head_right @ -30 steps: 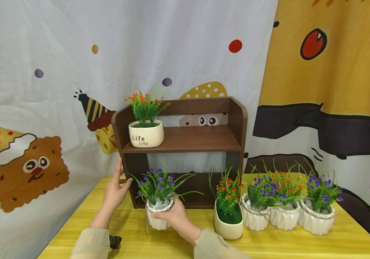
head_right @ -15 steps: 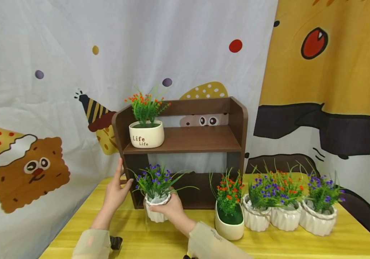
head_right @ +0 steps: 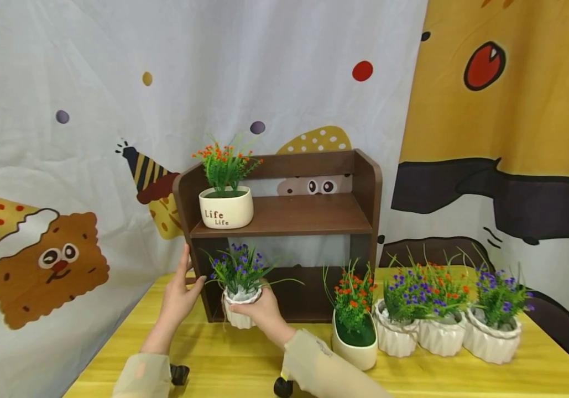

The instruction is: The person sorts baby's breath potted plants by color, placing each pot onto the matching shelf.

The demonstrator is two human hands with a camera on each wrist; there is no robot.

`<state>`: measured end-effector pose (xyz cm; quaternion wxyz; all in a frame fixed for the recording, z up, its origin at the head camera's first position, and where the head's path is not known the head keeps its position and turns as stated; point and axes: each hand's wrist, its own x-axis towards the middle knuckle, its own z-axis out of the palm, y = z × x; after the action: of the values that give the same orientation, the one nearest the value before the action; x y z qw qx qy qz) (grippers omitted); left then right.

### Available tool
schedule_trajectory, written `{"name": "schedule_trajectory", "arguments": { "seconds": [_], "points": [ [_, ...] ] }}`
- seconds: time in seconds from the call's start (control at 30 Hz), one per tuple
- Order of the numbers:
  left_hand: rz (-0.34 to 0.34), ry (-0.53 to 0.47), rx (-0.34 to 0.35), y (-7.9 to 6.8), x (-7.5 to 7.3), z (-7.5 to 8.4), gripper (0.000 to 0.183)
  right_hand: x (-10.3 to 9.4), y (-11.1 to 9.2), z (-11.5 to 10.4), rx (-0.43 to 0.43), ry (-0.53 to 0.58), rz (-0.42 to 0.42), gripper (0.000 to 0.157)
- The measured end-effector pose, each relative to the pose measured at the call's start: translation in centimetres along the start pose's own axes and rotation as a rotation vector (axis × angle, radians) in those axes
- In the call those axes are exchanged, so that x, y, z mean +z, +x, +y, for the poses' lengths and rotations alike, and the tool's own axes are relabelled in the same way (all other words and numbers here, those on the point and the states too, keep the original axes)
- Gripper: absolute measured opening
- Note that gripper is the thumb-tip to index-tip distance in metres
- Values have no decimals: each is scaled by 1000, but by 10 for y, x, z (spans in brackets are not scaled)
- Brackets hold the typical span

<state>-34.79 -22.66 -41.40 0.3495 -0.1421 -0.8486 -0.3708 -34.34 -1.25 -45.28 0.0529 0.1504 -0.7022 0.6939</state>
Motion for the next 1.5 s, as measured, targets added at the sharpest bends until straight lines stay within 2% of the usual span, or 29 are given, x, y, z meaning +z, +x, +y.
{"name": "schedule_trajectory", "arguments": {
  "seconds": [0.23, 0.6, 0.87, 1.03, 1.17, 1.5],
  "points": [
    [3, 2, 10, 1, 0, 1, 92, 5, 10, -1, -13, 25, -21, 74],
    [6, 18, 23, 5, -2, 3, 92, 9, 33, 8, -37, 35, 4, 82],
    [6, 2, 4, 0, 1, -1, 92, 15, 40, 13, -30, -17, 23, 83],
    [12, 8, -6, -2, 1, -1, 92, 19, 43, 18, -14, -33, -1, 85],
    [12, 8, 6, -2, 0, 0, 92, 21, 46, 24, -9, -3, -28, 84],
    [16, 6, 32, -1, 1, 1, 91, 23, 49, 35, -3, -3, -14, 81]
  ]
}}
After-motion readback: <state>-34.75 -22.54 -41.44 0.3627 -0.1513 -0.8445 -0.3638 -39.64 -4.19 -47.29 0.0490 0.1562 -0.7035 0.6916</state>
